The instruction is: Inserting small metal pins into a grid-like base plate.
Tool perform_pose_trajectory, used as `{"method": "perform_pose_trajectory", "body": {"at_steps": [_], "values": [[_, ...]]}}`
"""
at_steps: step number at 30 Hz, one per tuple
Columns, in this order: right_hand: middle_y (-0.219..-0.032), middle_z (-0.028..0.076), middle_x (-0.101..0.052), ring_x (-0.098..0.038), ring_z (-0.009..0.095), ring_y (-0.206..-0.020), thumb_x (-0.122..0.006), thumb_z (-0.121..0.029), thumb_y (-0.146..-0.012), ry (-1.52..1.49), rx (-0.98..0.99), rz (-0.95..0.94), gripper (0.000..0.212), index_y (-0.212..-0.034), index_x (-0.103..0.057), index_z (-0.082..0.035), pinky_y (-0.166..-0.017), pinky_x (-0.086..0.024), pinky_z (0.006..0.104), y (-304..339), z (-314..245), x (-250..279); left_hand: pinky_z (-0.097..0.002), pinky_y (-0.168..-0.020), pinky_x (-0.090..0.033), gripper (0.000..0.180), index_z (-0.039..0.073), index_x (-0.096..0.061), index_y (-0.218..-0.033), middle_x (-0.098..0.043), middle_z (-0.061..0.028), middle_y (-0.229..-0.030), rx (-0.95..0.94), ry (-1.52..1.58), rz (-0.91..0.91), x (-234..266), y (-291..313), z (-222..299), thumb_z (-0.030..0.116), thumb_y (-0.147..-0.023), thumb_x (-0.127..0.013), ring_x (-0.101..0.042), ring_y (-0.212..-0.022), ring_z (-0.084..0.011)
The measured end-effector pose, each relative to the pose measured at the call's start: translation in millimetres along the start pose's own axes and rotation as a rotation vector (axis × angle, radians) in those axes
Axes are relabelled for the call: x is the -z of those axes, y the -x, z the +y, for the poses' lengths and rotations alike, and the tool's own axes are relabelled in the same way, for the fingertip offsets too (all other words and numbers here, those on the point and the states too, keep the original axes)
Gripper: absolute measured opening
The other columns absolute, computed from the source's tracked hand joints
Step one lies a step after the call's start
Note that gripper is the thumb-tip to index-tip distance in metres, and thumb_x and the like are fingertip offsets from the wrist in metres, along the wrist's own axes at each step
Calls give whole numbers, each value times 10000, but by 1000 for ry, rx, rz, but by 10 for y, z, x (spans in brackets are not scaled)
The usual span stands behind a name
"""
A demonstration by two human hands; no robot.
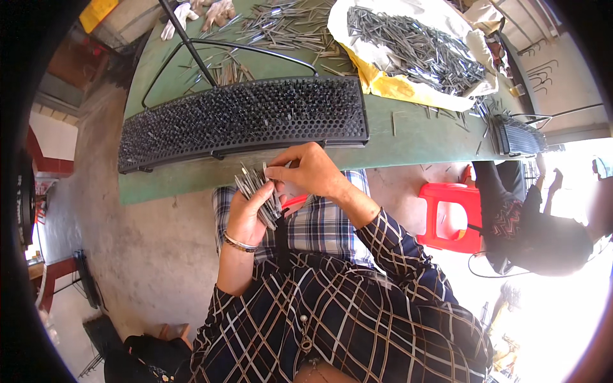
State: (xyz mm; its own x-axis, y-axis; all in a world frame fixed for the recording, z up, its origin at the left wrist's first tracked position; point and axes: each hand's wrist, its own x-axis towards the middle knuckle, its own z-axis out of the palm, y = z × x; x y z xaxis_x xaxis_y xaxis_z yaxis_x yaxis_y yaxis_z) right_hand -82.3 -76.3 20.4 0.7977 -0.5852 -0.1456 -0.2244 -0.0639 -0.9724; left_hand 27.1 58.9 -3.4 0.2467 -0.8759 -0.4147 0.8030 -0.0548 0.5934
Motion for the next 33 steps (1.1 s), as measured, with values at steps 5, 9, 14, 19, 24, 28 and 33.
{"method": "perform_pose_trajectory", "body": {"at_steps": [5, 9, 14, 19, 24, 28, 33], "values": [[-792, 88, -678, -617, 95, -666, -663, -89, -841, -153, -113, 62, 194, -968, -657, 58, -599, -489, 222, 45, -40, 22, -352, -737, -580, 239, 2, -542, -1107, -625, -115, -961, -27, -1, 19, -52, 11, -27, 62, -881, -588, -647, -871, -216], [-834, 79, -680, -629, 106, -722, -651, -99, -856, -172, 100, 303, 217, -1015, -642, 48, -649, -499, 223, -59, -103, 179, -365, -754, -572, 274, 10, -515, -1146, -609, -117, -986, 35, 64, 44, -54, -21, -31, 49, -881, -575, -635, -910, -231], [-870, 69, -681, -635, 103, -775, -642, -89, -862, 168, 358, 595, 200, -1029, -645, 21, -700, -499, 229, -355, -60, 346, -370, -753, -567, 310, 22, -501, -1149, -603, -104, -979, 71, 47, 15, -94, -42, -28, 16, -854, -599, -633, -907, -229], [-862, 97, -679, -639, 121, -737, -663, -80, -834, 388, 420, 610, 184, -1001, -661, -4, -671, -493, 238, -383, -27, 327, -365, -758, -570, 326, 23, -501, -1142, -599, -90, -974, 59, 21, 27, -58, -28, -32, -19, -836, -607, -635, -907, -224], [-883, 100, -674, -645, 169, -739, -666, -71, -818, 433, 476, 621, 180, -989, -665, -15, -666, -498, 267, -372, 8, 276, -362, -754, -572, 327, 22, -508, -1156, -602, -95, -984, 44, -31, 11, -32, -25, -25, -7, -845, -603, -638, -918, -225], [-920, 88, -647, -627, 244, -819, -679, -63, -778, 749, 730, 622, 186, -961, -672, -33, -744, -493, 342, -393, 79, 301, -350, -741, -569, 311, 32, -521, -1155, -614, -96, -990, 41, -60, -26, -25, -43, -20, 14, -856, -602, -641, -913, -220], [-948, 87, -598, -571, 266, -773, -698, -65, -742, 947, 676, 611, 217, -956, -669, -46, -687, -465, 363, -359, 70, 288, -341, -732, -566, 309, 37, -523, -1158, -619, -99, -987, 51, -34, -30, -36, -39, 2, 25, -860, -605, -642, -910, -211]]}}
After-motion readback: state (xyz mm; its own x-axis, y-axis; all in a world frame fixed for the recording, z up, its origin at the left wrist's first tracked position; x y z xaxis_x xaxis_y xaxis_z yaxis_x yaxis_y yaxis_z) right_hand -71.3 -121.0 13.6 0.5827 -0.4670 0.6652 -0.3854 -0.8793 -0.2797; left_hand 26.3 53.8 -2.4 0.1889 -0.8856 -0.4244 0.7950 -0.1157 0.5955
